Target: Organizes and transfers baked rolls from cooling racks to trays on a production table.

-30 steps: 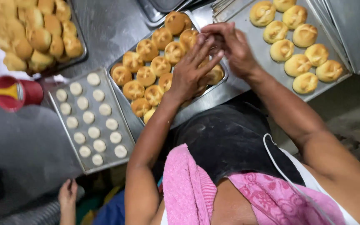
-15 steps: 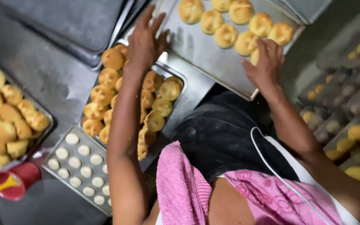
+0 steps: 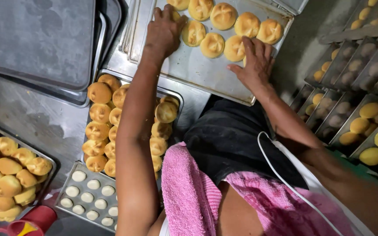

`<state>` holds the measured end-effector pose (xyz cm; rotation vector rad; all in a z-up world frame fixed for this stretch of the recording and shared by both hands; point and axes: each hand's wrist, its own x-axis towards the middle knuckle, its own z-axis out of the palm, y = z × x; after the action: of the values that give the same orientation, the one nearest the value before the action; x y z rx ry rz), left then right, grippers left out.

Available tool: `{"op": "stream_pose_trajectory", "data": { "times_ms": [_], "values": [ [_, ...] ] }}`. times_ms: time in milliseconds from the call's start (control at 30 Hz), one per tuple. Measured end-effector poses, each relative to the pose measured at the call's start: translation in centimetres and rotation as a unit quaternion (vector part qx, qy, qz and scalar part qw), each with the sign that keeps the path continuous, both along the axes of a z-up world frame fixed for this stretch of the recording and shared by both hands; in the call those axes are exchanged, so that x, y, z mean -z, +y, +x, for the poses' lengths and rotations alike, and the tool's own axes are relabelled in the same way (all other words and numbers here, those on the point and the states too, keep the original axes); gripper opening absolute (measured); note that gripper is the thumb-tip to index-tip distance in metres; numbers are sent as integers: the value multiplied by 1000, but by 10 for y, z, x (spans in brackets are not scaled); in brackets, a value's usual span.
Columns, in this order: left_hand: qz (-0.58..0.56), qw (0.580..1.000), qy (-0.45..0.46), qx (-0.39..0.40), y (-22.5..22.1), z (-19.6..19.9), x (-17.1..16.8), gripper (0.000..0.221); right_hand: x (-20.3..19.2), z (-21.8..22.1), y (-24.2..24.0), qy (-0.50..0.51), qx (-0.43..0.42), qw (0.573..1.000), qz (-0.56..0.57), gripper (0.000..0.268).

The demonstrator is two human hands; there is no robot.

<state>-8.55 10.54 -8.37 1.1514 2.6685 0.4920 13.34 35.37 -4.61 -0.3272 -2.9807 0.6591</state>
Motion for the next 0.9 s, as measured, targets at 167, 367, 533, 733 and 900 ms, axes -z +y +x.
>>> {"op": "stream_pose_trajectory", "data": {
  "times_ms": [167,367,533,733,900],
  "values": [
    [-123,991,36,-24,13,9,0,37,12,-2,4,-53,8,998,-30,75],
    [-97,990,100,-16,31,19,-8,58,0,-22,-15,-92,44,995,-21,84],
    [-98,993,49,-47,22,35,-15,49,4,-16,-7,-38,2,999,-9,67],
    [-35,988,46,-146,-20,84,-51,44,-24,-13,-7,49,-109,991,-64,66],
    [18,963,37,-267,-80,151,-120,60,-61,-31,-47,76,-217,969,-89,64]
  ]
}}
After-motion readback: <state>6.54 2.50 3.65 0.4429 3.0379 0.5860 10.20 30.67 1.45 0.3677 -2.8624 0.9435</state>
